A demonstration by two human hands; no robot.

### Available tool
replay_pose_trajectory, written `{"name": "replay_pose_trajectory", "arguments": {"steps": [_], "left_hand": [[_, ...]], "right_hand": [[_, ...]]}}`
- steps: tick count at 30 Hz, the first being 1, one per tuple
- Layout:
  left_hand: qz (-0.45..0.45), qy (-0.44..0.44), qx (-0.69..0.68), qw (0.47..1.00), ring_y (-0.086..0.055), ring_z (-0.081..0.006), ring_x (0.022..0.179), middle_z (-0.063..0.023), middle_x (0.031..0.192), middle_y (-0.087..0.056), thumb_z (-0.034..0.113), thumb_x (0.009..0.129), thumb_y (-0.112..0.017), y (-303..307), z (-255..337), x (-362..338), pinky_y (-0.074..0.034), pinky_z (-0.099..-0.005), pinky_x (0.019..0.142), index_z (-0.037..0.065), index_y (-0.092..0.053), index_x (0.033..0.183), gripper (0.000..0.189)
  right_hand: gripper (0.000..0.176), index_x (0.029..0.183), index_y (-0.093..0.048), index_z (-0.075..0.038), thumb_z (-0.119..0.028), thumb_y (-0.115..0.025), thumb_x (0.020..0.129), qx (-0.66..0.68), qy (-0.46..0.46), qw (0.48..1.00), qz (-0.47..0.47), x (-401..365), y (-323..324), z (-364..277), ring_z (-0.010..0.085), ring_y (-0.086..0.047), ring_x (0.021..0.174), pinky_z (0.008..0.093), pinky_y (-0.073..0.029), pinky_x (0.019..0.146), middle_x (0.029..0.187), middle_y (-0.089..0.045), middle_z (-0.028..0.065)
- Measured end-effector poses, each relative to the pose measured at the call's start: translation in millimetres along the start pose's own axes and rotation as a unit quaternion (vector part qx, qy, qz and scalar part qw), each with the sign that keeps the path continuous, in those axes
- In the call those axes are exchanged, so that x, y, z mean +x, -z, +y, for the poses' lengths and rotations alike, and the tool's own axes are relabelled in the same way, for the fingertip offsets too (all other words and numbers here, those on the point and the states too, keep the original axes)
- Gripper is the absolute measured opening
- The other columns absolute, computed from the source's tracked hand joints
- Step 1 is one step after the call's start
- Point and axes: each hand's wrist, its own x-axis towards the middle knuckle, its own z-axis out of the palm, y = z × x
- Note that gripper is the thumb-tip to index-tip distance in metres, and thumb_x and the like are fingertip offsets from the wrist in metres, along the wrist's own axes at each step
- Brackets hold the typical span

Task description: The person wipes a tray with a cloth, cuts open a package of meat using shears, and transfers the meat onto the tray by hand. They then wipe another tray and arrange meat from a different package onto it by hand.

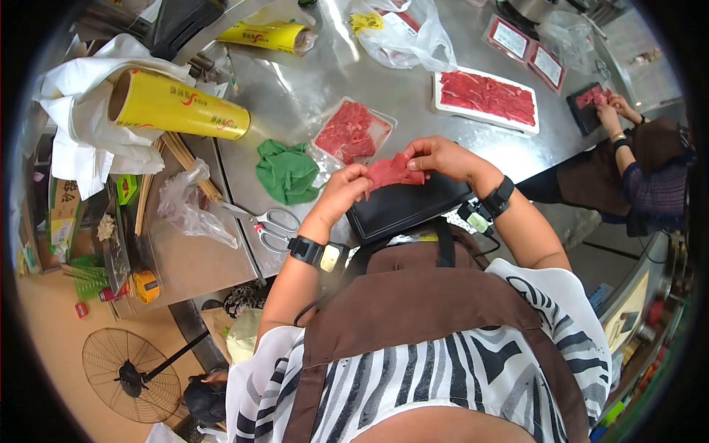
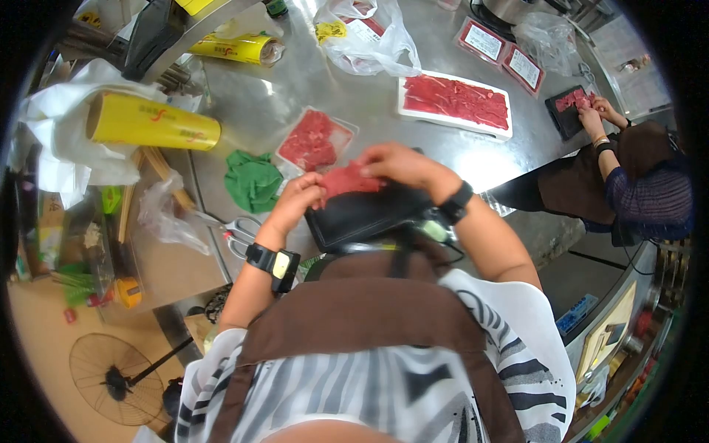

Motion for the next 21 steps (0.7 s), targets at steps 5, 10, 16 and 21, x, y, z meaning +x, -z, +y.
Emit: {"name": "replay_pose_trajectory", "arguments": {"steps": [5, 10, 16, 21], "left_hand": [[0.054, 0.002, 0.008, 0.999, -0.052, -0.0040, 0.064, 0.0019, 0.074, -0.063, 0.019, 0.089, -0.067, -13.0, -0.8, 0.3, -0.040, -0.0205, 0.056, 0.003, -0.068, 0.092, 0.016], [0.126, -0.074, 0.026, 0.989, -0.054, -0.0049, 0.062, 0.0020, 0.075, -0.063, 0.017, 0.093, -0.062, -17.9, -3.7, -3.8, -0.044, -0.0196, 0.059, 0.005, -0.069, 0.090, 0.014], [0.022, -0.014, -0.055, 0.998, -0.056, -0.0080, 0.077, -0.0020, 0.088, -0.061, 0.014, 0.091, -0.064, -7.4, -15.0, -3.3, -0.047, -0.0220, 0.069, 0.005, -0.063, 0.112, 0.024], [0.046, -0.174, 0.066, 0.982, -0.059, -0.0136, 0.087, -0.0036, 0.096, -0.064, 0.017, 0.078, -0.078, -31.2, -17.0, -0.6, -0.048, -0.0248, 0.072, 0.005, -0.060, 0.116, 0.043]], "right_hand": [[0.012, 0.098, -0.064, -0.003, -0.011, -0.063, 0.089, 0.013, -0.001, 0.999, -0.053, -3.5, 0.3, -9.3, 0.0066, -0.056, 0.068, 0.0214, -0.044, 0.061, 0.079, -0.063, -0.0016], [0.011, 0.097, -0.063, -0.003, -0.011, -0.063, 0.089, -0.013, -0.004, 0.999, -0.037, -2.1, 4.7, -5.2, 0.0068, -0.056, 0.068, 0.0213, -0.043, 0.061, 0.079, -0.063, -0.0013], [0.012, 0.099, -0.063, -0.001, -0.009, -0.061, 0.090, 0.033, -0.041, 0.996, -0.076, -2.2, 4.5, -1.7, 0.0094, -0.058, 0.069, 0.0235, -0.046, 0.064, 0.080, -0.064, 0.0022], [0.016, 0.102, -0.062, 0.001, -0.010, -0.061, 0.091, 0.139, -0.027, 0.984, -0.111, -6.5, -4.4, -8.3, 0.0107, -0.060, 0.070, 0.0256, -0.050, 0.069, 0.083, -0.065, 0.0050]]}}
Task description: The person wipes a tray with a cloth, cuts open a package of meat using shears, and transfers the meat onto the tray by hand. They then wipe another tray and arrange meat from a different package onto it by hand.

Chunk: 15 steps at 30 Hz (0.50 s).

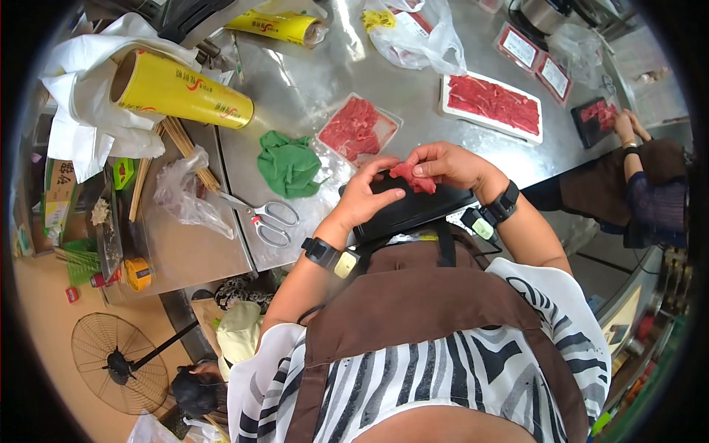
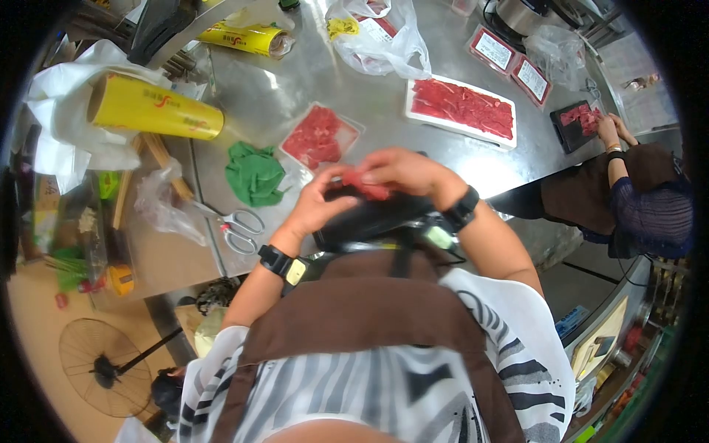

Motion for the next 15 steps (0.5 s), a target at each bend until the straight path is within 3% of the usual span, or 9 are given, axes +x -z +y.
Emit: {"name": "replay_pose_trajectory", "arguments": {"steps": [2, 3, 7, 9, 13, 15], "left_hand": [[-0.041, -0.013, -0.036, 0.998, -0.060, -0.0131, 0.094, -0.0034, 0.100, -0.065, 0.012, 0.080, -0.075, -5.2, 5.2, 3.8, -0.050, -0.0242, 0.073, 0.005, -0.061, 0.113, 0.036], [-0.034, 0.061, -0.132, 0.989, -0.062, -0.0127, 0.090, -0.0042, 0.096, -0.066, 0.008, 0.082, -0.073, -9.0, 15.1, 4.7, -0.051, -0.0257, 0.073, 0.002, -0.063, 0.107, 0.028], [-0.021, 0.067, -0.191, 0.979, -0.063, -0.0118, 0.079, -0.0049, 0.086, -0.067, 0.007, 0.085, -0.069, -7.8, 25.1, 7.4, -0.052, -0.0247, 0.069, -0.001, -0.063, 0.100, 0.018], [0.005, 0.061, -0.178, 0.982, -0.063, -0.0109, 0.070, -0.0048, 0.080, -0.067, 0.005, 0.088, -0.063, -7.2, 30.5, 4.7, -0.052, -0.0241, 0.065, -0.003, -0.063, 0.096, 0.011], [-0.023, 0.070, -0.121, 0.990, -0.063, -0.0099, 0.069, -0.0041, 0.080, -0.067, 0.001, 0.088, -0.056, -3.3, 13.0, -1.8, -0.052, -0.0243, 0.064, -0.002, -0.064, 0.096, 0.011], [-0.021, 0.095, 0.051, 0.994, -0.064, -0.0118, 0.065, -0.0063, 0.080, -0.068, -0.003, 0.085, -0.052, 3.4, 14.4, -6.1, -0.052, -0.0260, 0.062, 0.000, -0.064, 0.094, 0.015]], "right_hand": [[0.018, 0.104, -0.062, 0.002, -0.010, -0.061, 0.091, 0.045, 0.012, 0.999, -0.008, -1.6, -1.0, -3.9, 0.0109, -0.060, 0.070, 0.0253, -0.050, 0.071, 0.085, -0.065, 0.0061], [0.018, 0.104, -0.062, 0.002, -0.010, -0.061, 0.091, 0.042, 0.012, 0.999, -0.007, -3.2, -0.4, -6.6, 0.0109, -0.060, 0.070, 0.0253, -0.050, 0.071, 0.085, -0.065, 0.0061], [0.018, 0.105, -0.062, 0.002, -0.010, -0.061, 0.092, 0.061, 0.019, 0.998, -0.023, -9.6, 5.2, -14.8, 0.0105, -0.060, 0.072, 0.0240, -0.050, 0.071, 0.087, -0.065, 0.0059], [0.018, 0.105, -0.062, 0.002, -0.010, -0.061, 0.092, 0.062, 0.020, 0.998, -0.017, -11.5, 7.0, -14.1, 0.0102, -0.060, 0.072, 0.0236, -0.049, 0.071, 0.087, -0.065, 0.0055], [0.014, 0.102, -0.062, 0.001, -0.008, -0.060, 0.092, 0.006, -0.008, 1.000, 0.012, -9.9, 18.2, -2.4, 0.0092, -0.058, 0.071, 0.0241, -0.048, 0.068, 0.086, -0.065, 0.0039], [0.011, 0.100, -0.062, 0.000, -0.007, -0.059, 0.092, -0.033, -0.024, 0.999, 0.012, -7.5, 19.9, 4.0, 0.0090, -0.057, 0.070, 0.0252, -0.047, 0.067, 0.086, -0.064, 0.0034]]}}
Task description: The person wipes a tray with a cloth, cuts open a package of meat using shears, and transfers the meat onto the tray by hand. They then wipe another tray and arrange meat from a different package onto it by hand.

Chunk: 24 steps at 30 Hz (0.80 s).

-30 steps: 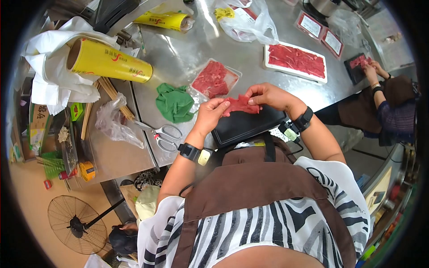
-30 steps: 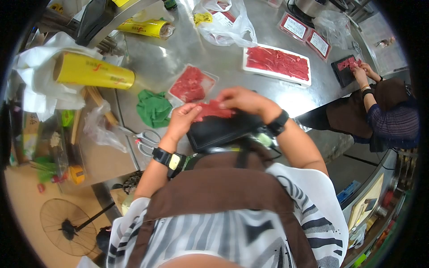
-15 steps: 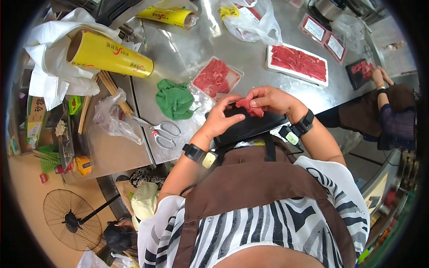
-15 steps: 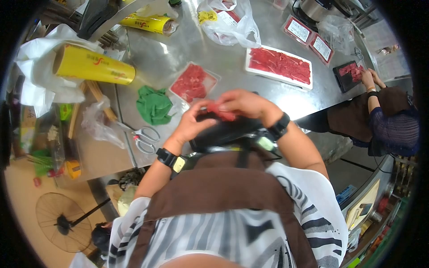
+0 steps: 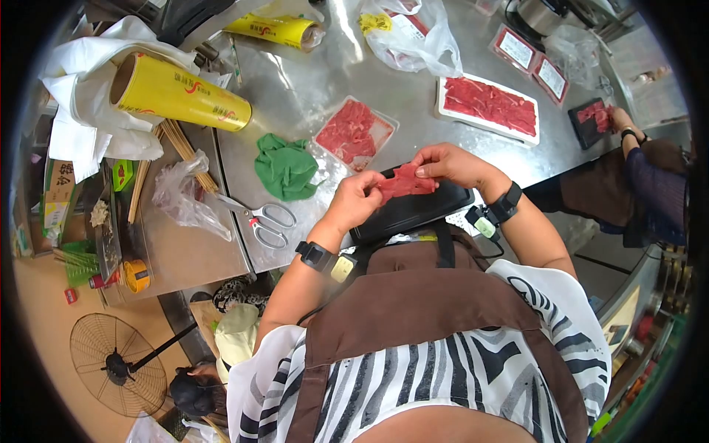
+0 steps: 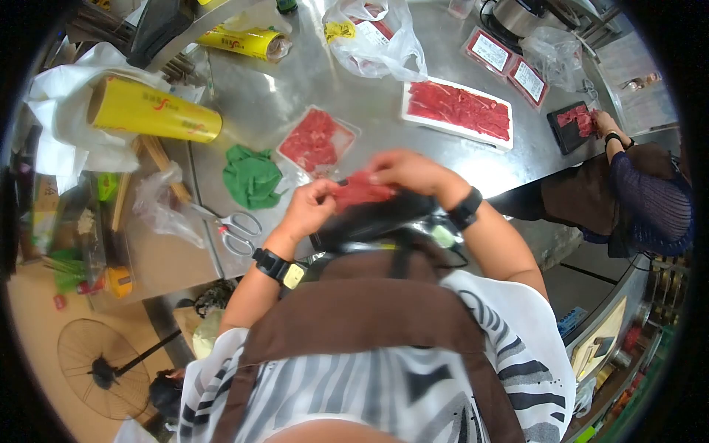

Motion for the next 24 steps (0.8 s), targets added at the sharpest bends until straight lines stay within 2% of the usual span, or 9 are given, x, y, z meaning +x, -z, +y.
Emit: {"name": "replay_pose_trajectory", "arguments": {"steps": [3, 5, 7, 10, 14, 17, 18, 20, 24], "left_hand": [[0.051, -0.034, 0.058, 0.996, -0.066, -0.0196, 0.066, -0.0100, 0.080, -0.068, -0.004, 0.080, -0.052, 9.6, -13.5, -2.5, -0.053, -0.0310, 0.063, 0.002, -0.064, 0.092, 0.017], [0.073, -0.107, 0.192, 0.973, -0.066, -0.0276, 0.073, -0.0115, 0.078, -0.066, -0.004, 0.076, -0.054, 18.7, -7.8, -8.5, -0.052, -0.0363, 0.068, 0.004, -0.063, 0.088, 0.016], [0.098, -0.231, 0.314, 0.916, -0.063, -0.0308, 0.082, -0.0117, 0.081, -0.064, -0.001, 0.074, -0.059, 22.3, -12.7, -10.4, -0.051, -0.0387, 0.074, 0.005, -0.062, 0.090, 0.017], [0.125, -0.250, 0.322, 0.904, -0.059, -0.0322, 0.091, -0.0127, 0.093, -0.062, 0.009, 0.071, -0.069, 15.5, -19.6, -21.6, -0.048, -0.0401, 0.080, 0.005, -0.060, 0.097, 0.027], [0.102, -0.221, 0.335, 0.910, -0.055, -0.0334, 0.102, -0.0128, 0.108, -0.057, 0.033, 0.061, -0.084, -9.5, -18.8, -27.0, -0.043, -0.0428, 0.087, 0.006, -0.055, 0.109, 0.063], [0.104, -0.218, 0.330, 0.912, -0.054, -0.0331, 0.101, -0.0124, 0.106, -0.056, 0.035, 0.061, -0.084, -22.8, -11.2, -13.8, -0.043, -0.0424, 0.086, 0.006, -0.053, 0.111, 0.066], [0.114, -0.210, 0.333, 0.912, -0.055, -0.0333, 0.098, -0.0114, 0.101, -0.057, 0.036, 0.060, -0.085, -25.6, -5.6, -9.3, -0.044, -0.0422, 0.084, 0.006, -0.052, 0.111, 0.068], [0.123, -0.216, 0.312, 0.917, -0.057, -0.0329, 0.092, -0.0109, 0.097, -0.057, 0.032, 0.062, -0.084, -29.6, -5.6, -0.8, -0.045, -0.0414, 0.081, 0.005, -0.051, 0.111, 0.065], [0.161, -0.190, 0.185, 0.951, -0.060, -0.0308, 0.079, -0.0100, 0.088, -0.060, 0.015, 0.071, -0.078, -34.2, -21.5, 4.8, -0.049, -0.0380, 0.070, 0.004, -0.056, 0.104, 0.041]], "right_hand": [[0.006, 0.096, -0.062, -0.004, -0.005, -0.058, 0.091, -0.181, 0.015, 0.980, 0.081, 8.1, -13.0, 8.2, 0.0110, -0.057, 0.073, 0.0269, -0.046, 0.067, 0.086, -0.062, 0.0022], [0.008, 0.093, -0.061, -0.007, -0.002, -0.058, 0.087, -0.437, 0.267, 0.842, 0.168, 13.7, -22.8, 14.1, 0.0174, -0.058, 0.079, 0.0276, -0.045, 0.067, 0.087, -0.058, 0.0040], [0.013, 0.090, -0.060, -0.009, 0.000, -0.060, 0.081, -0.471, 0.324, 0.806, 0.157, 16.0, -26.2, 17.3, 0.0244, -0.057, 0.085, 0.0305, -0.044, 0.071, 0.090, -0.055, 0.0065], [0.014, 0.085, -0.058, -0.009, 0.000, -0.060, 0.074, -0.584, 0.366, 0.723, 0.040, 11.1, -27.8, 31.6, 0.0275, -0.056, 0.087, 0.0373, -0.043, 0.079, 0.089, -0.057, 0.0055], [0.015, 0.086, -0.058, -0.007, 0.002, -0.060, 0.074, -0.605, 0.323, 0.724, 0.071, 1.4, -25.7, 46.1, 0.0295, -0.056, 0.086, 0.0374, -0.045, 0.077, 0.087, -0.057, 0.0076], [0.012, 0.089, -0.059, -0.004, 0.003, -0.060, 0.079, -0.495, 0.285, 0.810, 0.131, -2.0, -40.9, 27.9, 0.0230, -0.059, 0.084, 0.0330, -0.046, 0.073, 0.087, -0.059, 0.0062], [0.009, 0.091, -0.058, -0.003, 0.002, -0.059, 0.083, -0.352, 0.200, 0.906, 0.121, -1.6, -47.1, 20.1, 0.0182, -0.059, 0.082, 0.0301, -0.046, 0.071, 0.086, -0.060, 0.0049], [0.005, 0.096, -0.058, 0.000, -0.003, -0.057, 0.092, -0.163, 0.065, 0.980, 0.095, 2.3, -48.9, 15.0, 0.0072, -0.055, 0.075, 0.0234, -0.045, 0.067, 0.085, -0.061, 0.0013], [0.008, 0.099, -0.059, 0.000, -0.002, -0.058, 0.091, -0.119, 0.098, 0.984, 0.093, 5.2, -54.2, 5.7, 0.0090, -0.056, 0.072, 0.0244, -0.046, 0.067, 0.081, -0.060, 0.0013]]}}
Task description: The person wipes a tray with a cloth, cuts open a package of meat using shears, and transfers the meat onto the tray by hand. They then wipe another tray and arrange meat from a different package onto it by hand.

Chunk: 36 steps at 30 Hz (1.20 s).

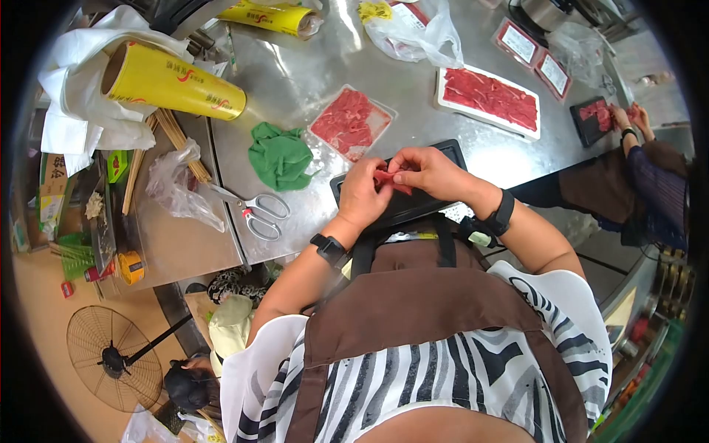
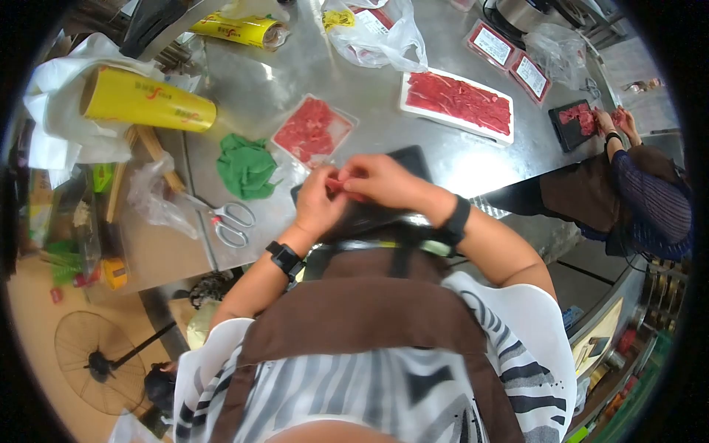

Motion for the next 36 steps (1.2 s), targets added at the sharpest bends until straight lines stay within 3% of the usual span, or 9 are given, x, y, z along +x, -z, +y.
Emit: {"name": "replay_pose_trajectory", "arguments": {"steps": [5, 6, 7, 11, 14, 22, 31, 34, 36], "left_hand": [[-0.013, 0.097, -0.134, 0.986, -0.063, -0.0293, 0.084, -0.0105, 0.090, -0.064, -0.002, 0.075, -0.066, 22.9, -8.6, -2.1, -0.051, -0.0372, 0.071, 0.005, -0.063, 0.087, 0.014], [0.018, 0.008, -0.056, 0.998, -0.062, -0.0297, 0.083, -0.0099, 0.090, -0.064, -0.003, 0.074, -0.065, 31.7, -10.5, -0.7, -0.051, -0.0376, 0.072, 0.005, -0.063, 0.088, 0.016], [0.049, -0.080, 0.024, 0.995, -0.062, -0.0301, 0.083, -0.0092, 0.090, -0.064, -0.004, 0.073, -0.065, 40.4, -10.9, 0.1, -0.051, -0.0380, 0.072, 0.005, -0.063, 0.089, 0.018], [-0.010, -0.194, 0.153, 0.969, -0.061, -0.0283, 0.091, -0.0064, 0.092, -0.064, 0.001, 0.071, -0.063, 60.0, -8.5, -8.6, -0.049, -0.0403, 0.081, 0.006, -0.064, 0.088, 0.017], [-0.059, -0.188, 0.181, 0.963, -0.059, -0.0285, 0.100, -0.0071, 0.099, -0.063, 0.001, 0.071, -0.060, 50.8, -21.5, -31.8, -0.046, -0.0417, 0.090, 0.004, -0.065, 0.094, 0.023], [-0.132, -0.116, 0.205, 0.963, -0.051, -0.0315, 0.111, -0.0132, 0.119, -0.054, 0.010, 0.078, -0.064, 53.5, 2.4, -61.5, -0.040, -0.0440, 0.098, 0.002, -0.056, 0.122, 0.045], [-0.126, -0.052, 0.313, 0.940, -0.047, -0.0329, 0.117, -0.0173, 0.122, -0.051, 0.025, 0.080, -0.067, 44.8, -0.2, -65.0, -0.034, -0.0452, 0.103, -0.004, -0.053, 0.123, 0.054], [-0.129, -0.070, 0.287, 0.947, -0.042, -0.0375, 0.126, -0.0197, 0.134, -0.046, 0.025, 0.081, -0.068, 46.2, 0.5, -63.4, -0.031, -0.0481, 0.107, -0.003, -0.049, 0.130, 0.059], [-0.150, -0.071, 0.282, 0.945, -0.037, -0.0385, 0.131, -0.0207, 0.139, -0.042, 0.025, 0.081, -0.068, 41.6, -1.6, -65.4, -0.030, -0.0479, 0.109, -0.003, -0.046, 0.132, 0.063]], "right_hand": [[0.008, 0.098, -0.061, -0.001, -0.001, -0.059, 0.090, -0.052, -0.008, 0.998, -0.015, 2.6, 5.8, -11.7, 0.0142, -0.060, 0.082, 0.0268, -0.047, 0.071, 0.090, -0.062, 0.0037], [0.008, 0.098, -0.061, -0.001, -0.001, -0.059, 0.090, -0.052, -0.009, 0.998, -0.017, 2.5, 5.6, -13.0, 0.0142, -0.060, 0.082, 0.0268, -0.047, 0.071, 0.090, -0.062, 0.0037], [0.010, 0.097, -0.062, -0.002, 0.001, -0.059, 0.087, -0.197, 0.094, 0.976, 0.011, 2.6, 5.4, -14.2, 0.0185, -0.060, 0.086, 0.0292, -0.047, 0.075, 0.092, -0.062, 0.0049], [0.020, 0.092, -0.063, -0.004, 0.004, -0.060, 0.074, -0.480, 0.328, 0.814, 0.005, 12.4, 13.7, 9.2, 0.0291, -0.057, 0.098, 0.0384, -0.044, 0.089, 0.093, -0.059, 0.0078], [0.023, 0.091, -0.062, -0.004, 0.003, -0.061, 0.069, -0.531, 0.342, 0.774, -0.037, 8.9, 17.4, 41.2, 0.0281, -0.054, 0.103, 0.0426, -0.039, 0.096, 0.097, -0.059, 0.0073], [0.030, 0.101, -0.062, -0.004, -0.001, -0.063, 0.070, -0.517, 0.314, 0.796, -0.013, -11.0, 14.5, 31.3, 0.0283, -0.052, 0.107, 0.0430, -0.040, 0.096, 0.104, -0.059, 0.0084], [0.034, 0.111, -0.062, -0.005, -0.006, -0.062, 0.077, -0.580, 0.285, 0.763, 0.004, -3.3, -6.3, 42.2, 0.0268, -0.053, 0.103, 0.0434, -0.039, 0.097, 0.108, -0.059, 0.0086], [0.037, 0.114, -0.061, -0.006, -0.009, -0.062, 0.078, -0.584, 0.240, 0.775, -0.015, -3.1, -9.3, 42.3, 0.0272, -0.053, 0.106, 0.0444, -0.037, 0.099, 0.111, -0.059, 0.0082], [0.042, 0.122, -0.058, -0.006, -0.014, -0.062, 0.081, -0.573, 0.291, 0.766, -0.001, -1.5, -11.9, 43.9, 0.0279, -0.049, 0.119, 0.0454, -0.031, 0.107, 0.122, -0.057, 0.0095]]}}
